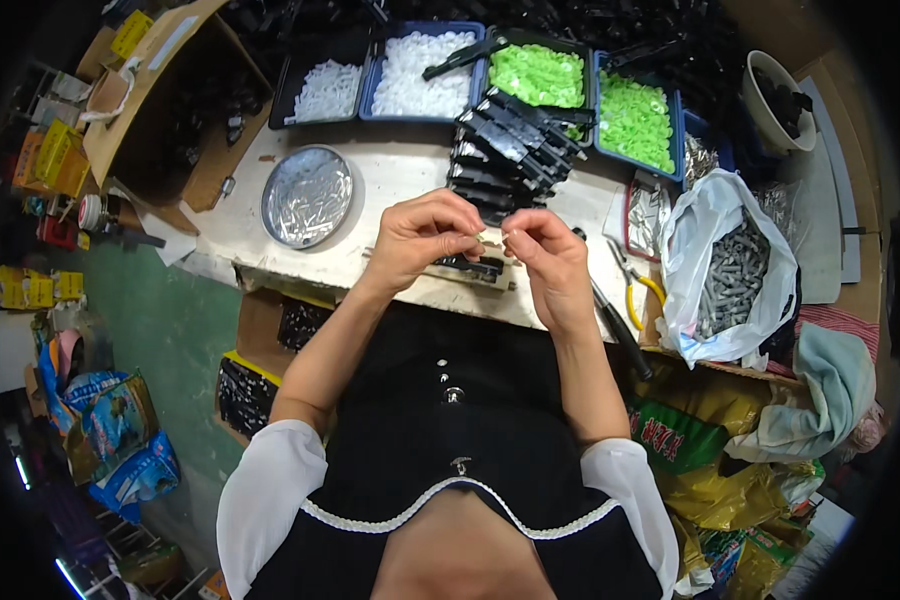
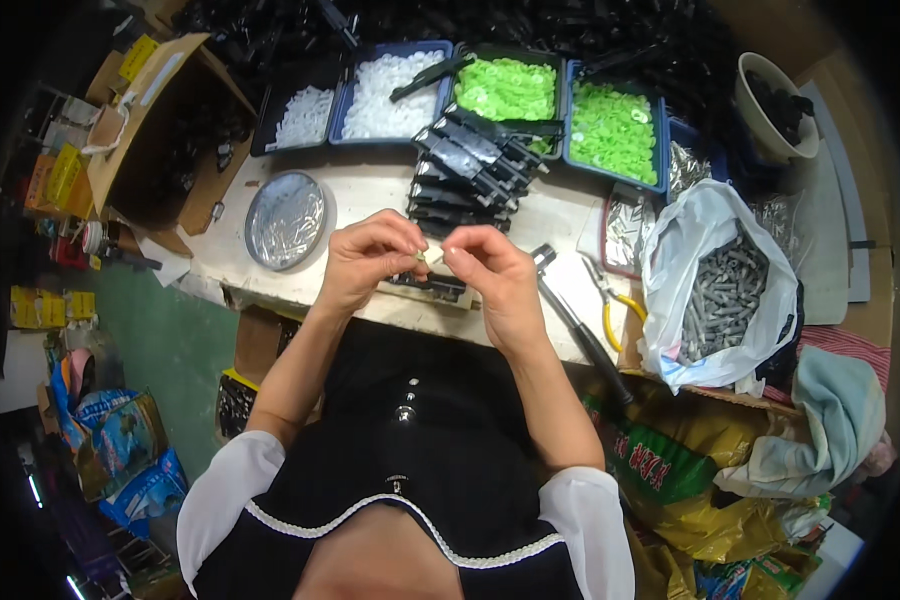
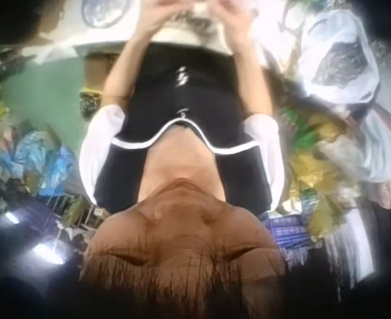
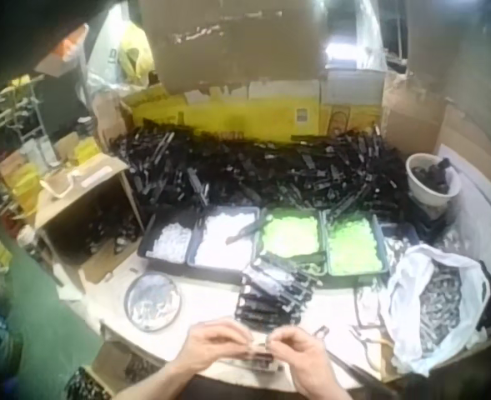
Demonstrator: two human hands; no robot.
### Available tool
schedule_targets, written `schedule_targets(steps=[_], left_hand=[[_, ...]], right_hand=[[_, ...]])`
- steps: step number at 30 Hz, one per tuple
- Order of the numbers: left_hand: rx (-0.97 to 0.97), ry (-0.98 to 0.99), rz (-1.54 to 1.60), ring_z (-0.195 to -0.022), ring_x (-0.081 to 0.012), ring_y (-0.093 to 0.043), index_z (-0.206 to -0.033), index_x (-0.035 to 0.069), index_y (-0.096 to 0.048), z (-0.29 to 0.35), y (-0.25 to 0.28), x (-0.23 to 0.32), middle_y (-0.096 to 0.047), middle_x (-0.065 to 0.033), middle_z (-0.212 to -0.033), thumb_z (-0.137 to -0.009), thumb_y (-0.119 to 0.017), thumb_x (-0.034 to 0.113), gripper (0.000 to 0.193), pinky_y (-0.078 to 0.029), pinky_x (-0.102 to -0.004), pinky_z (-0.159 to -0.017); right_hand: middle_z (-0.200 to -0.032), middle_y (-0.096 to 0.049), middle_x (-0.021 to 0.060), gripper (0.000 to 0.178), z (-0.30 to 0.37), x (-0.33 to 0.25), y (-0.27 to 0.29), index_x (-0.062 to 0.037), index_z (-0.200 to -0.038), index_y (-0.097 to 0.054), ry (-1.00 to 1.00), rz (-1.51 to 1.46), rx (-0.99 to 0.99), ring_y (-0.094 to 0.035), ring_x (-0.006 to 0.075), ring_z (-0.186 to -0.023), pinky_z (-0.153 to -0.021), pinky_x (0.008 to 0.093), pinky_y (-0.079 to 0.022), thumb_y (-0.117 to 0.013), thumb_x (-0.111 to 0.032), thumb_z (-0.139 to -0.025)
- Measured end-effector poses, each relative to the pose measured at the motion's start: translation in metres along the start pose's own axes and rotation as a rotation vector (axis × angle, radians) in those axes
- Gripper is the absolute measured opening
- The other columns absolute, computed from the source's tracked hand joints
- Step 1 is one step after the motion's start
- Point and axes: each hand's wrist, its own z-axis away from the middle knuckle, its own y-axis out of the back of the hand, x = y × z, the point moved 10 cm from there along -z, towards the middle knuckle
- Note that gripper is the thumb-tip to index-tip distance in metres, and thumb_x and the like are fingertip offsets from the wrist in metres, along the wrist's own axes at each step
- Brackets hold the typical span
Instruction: The person assembles components by hand and using a mallet, picking up small white and green plastic pieces from bins, placing them into larger black frames, and hammering them into place on a wooden jig.
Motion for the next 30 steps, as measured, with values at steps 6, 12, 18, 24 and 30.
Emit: schedule_targets(steps=[6, 12, 18, 24, 30], left_hand=[[0.046, -0.115, 0.022, -0.078, -0.019, -0.061, -0.082, -0.005, -0.062, 0.026, 0.011, 0.014, -0.055, -0.0124, -0.089, -0.073, -0.063, -0.01, 0.011, -0.057, -0.0294, -0.069], [0.055, -0.114, 0.007, -0.077, -0.0189, -0.061, -0.084, -0.004, -0.062, 0.03, 0.015, 0.017, -0.055, -0.0125, -0.089, -0.073, -0.063, -0.011, 0.013, -0.057, -0.0295, -0.07], [0.02, -0.159, -0.239, -0.076, -0.0178, -0.061, -0.082, -0.004, -0.062, 0.032, 0.011, 0.026, -0.057, -0.0117, -0.086, -0.072, -0.063, -0.01, 0.011, -0.056, -0.0283, -0.069], [0.016, -0.149, -0.324, -0.076, -0.0171, -0.061, -0.084, -0.005, -0.062, 0.032, 0.01, 0.021, -0.057, -0.0114, -0.086, -0.075, -0.06, -0.009, 0.009, -0.055, -0.0263, -0.069], [0.063, -0.097, -0.294, -0.075, -0.0169, -0.061, -0.085, -0.006, -0.061, 0.032, 0.013, 0.012, -0.057, -0.0108, -0.086, -0.078, -0.058, -0.008, 0.008, -0.054, -0.0255, -0.069]], right_hand=[[-0.084, -0.058, -0.0002, 0.011, -0.004, 0.025, -0.034, -0.0022, -0.089, -0.059, -0.114, -0.079, -0.074, -0.05, 0.0053, -0.078, -0.074, 0.0201, -0.039, -0.062, -0.011, -0.083], [-0.085, -0.059, 0.0005, 0.011, -0.004, 0.025, -0.039, -0.0019, -0.09, -0.059, -0.1, -0.034, -0.08, -0.051, 0.0058, -0.078, -0.073, 0.02, -0.04, -0.061, -0.011, -0.083], [-0.083, -0.059, 0.0007, 0.01, -0.007, 0.028, -0.041, -0.001, -0.088, -0.06, -0.215, 0.068, -0.145, -0.051, 0.0057, -0.077, -0.072, 0.0198, -0.04, -0.06, -0.01, -0.083], [-0.08, -0.059, 0.0012, 0.011, -0.005, 0.016, -0.039, -0.0009, -0.088, -0.062, -0.006, 0.433, -0.102, -0.049, 0.0073, -0.073, -0.068, 0.0221, -0.039, -0.06, -0.01, -0.082], [-0.074, -0.058, 0.0046, 0.007, 0.007, -0.009, -0.042, -0.0031, -0.083, -0.063, 0.416, 0.831, -0.023, -0.05, 0.0207, -0.073, -0.068, 0.0306, -0.037, -0.061, -0.006, -0.077]])
